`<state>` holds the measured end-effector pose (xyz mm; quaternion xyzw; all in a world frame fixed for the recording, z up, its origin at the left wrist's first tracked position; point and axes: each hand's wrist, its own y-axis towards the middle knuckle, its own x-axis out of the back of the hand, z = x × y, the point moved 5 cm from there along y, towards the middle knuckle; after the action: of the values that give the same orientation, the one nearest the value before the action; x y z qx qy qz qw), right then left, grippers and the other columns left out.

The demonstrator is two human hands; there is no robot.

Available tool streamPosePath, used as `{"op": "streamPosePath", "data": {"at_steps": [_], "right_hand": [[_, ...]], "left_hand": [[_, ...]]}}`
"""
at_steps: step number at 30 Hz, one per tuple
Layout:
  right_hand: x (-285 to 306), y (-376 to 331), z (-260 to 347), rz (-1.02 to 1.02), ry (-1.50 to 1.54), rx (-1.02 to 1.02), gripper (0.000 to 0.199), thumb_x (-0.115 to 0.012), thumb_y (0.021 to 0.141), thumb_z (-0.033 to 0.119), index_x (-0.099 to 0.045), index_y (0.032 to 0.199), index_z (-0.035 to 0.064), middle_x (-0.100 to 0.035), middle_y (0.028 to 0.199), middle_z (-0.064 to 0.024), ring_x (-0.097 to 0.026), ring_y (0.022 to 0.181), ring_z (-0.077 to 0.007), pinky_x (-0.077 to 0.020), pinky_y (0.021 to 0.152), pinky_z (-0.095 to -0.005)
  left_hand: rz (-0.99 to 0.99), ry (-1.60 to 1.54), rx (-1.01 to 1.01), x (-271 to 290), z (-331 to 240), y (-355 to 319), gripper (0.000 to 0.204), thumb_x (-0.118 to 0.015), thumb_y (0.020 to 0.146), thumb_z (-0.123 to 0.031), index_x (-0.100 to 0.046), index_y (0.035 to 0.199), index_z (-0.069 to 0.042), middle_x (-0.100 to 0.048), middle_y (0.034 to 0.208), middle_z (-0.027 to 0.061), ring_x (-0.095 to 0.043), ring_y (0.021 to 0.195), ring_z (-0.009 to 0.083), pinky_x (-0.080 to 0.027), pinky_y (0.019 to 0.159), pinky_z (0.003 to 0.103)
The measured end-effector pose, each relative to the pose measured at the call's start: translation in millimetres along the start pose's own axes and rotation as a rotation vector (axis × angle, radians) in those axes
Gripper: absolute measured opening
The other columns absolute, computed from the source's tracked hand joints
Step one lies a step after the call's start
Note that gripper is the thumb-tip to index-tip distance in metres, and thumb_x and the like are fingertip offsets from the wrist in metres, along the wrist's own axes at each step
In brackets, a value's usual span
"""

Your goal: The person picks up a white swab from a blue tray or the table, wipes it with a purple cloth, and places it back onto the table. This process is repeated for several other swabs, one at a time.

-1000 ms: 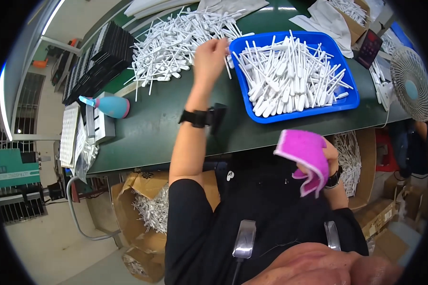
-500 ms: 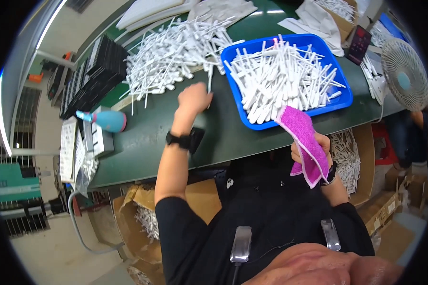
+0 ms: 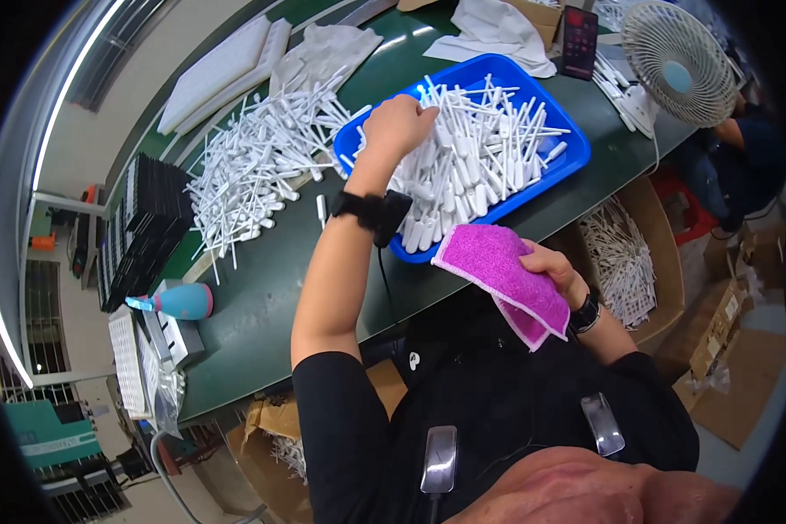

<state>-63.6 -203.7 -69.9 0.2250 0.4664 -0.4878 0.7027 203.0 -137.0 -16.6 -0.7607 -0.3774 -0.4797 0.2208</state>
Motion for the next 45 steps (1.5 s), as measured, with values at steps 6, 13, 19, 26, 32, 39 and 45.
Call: {"op": "streamPosePath", "data": {"at_steps": [6,13,19,26,32,39,45], "right_hand": [[17,-24,13,-0.034,0.040,0.092,0.050,-0.055,0.086,0.016,-0.041,0.128,-0.0056,-0.061,0.109,-0.0154,-0.064,0.092,-0.0189,-0.0515,0.083,-0.0290],[16,-14,10,-0.033,0.070,0.072,0.046,-0.054,0.088,0.017,-0.043,0.126,-0.0049,-0.062,0.108,-0.0152,-0.065,0.090,-0.0192,-0.0527,0.081,-0.0285],[14,-9,7,-0.023,0.104,0.017,0.046,-0.054,0.088,0.017,-0.042,0.127,-0.0043,-0.062,0.107,-0.0160,-0.065,0.090,-0.0198,-0.0534,0.080,-0.0283],[18,-9,8,-0.064,0.114,0.031,0.048,-0.054,0.088,0.018,-0.040,0.129,-0.0043,-0.062,0.108,-0.0165,-0.065,0.090,-0.0206,-0.0538,0.081,-0.0297],[19,-10,4,-0.096,0.145,-0.002,0.050,-0.052,0.088,0.016,-0.037,0.131,-0.0045,-0.061,0.109,-0.0176,-0.065,0.090,-0.0215,-0.0537,0.081,-0.0303],[14,-21,6,-0.085,0.159,0.041,0.048,-0.052,0.088,0.015,-0.039,0.130,-0.0042,-0.060,0.111,-0.0184,-0.065,0.094,-0.0224,-0.0531,0.083,-0.0318],[10,-26,4,-0.061,0.172,0.022,0.047,-0.053,0.088,0.016,-0.041,0.129,-0.0035,-0.061,0.110,-0.0181,-0.065,0.093,-0.0225,-0.0532,0.083,-0.0326]], "left_hand": [[0.257,-0.012,0.058,-26,2,12,0.040,-0.060,0.080,-0.042,-0.067,0.074,-0.004,-0.067,0.069,0.0106,-0.067,0.068,0.0237,-0.051,0.064,0.035],[0.035,-0.471,0.148,-3,3,-12,0.036,-0.058,0.085,-0.033,-0.062,0.085,0.003,-0.064,0.065,0.0115,-0.064,0.055,0.0159,-0.048,0.055,0.026],[0.158,-0.776,0.262,-7,8,-26,0.035,-0.057,0.088,-0.030,-0.059,0.098,0.004,-0.064,0.082,0.0117,-0.064,0.061,0.0156,-0.049,0.053,0.023],[0.184,-1.360,0.224,-10,7,-37,0.035,-0.056,0.089,-0.012,-0.051,0.118,0.008,-0.060,0.101,0.0141,-0.064,0.085,0.0209,-0.057,0.072,0.032],[0.182,-1.448,0.181,-19,-13,-38,0.037,-0.055,0.087,-0.004,-0.049,0.121,0.010,-0.060,0.103,0.0160,-0.063,0.088,0.0223,-0.056,0.080,0.034],[0.165,-1.438,0.160,-38,-48,-29,0.038,-0.055,0.085,-0.001,-0.048,0.121,0.009,-0.059,0.107,0.0167,-0.062,0.090,0.0220,-0.055,0.082,0.035],[0.255,-1.421,0.120,-67,-72,-2,0.035,-0.055,0.087,-0.006,-0.052,0.120,0.005,-0.058,0.114,0.0123,-0.060,0.098,0.0196,-0.047,0.091,0.032]]}}
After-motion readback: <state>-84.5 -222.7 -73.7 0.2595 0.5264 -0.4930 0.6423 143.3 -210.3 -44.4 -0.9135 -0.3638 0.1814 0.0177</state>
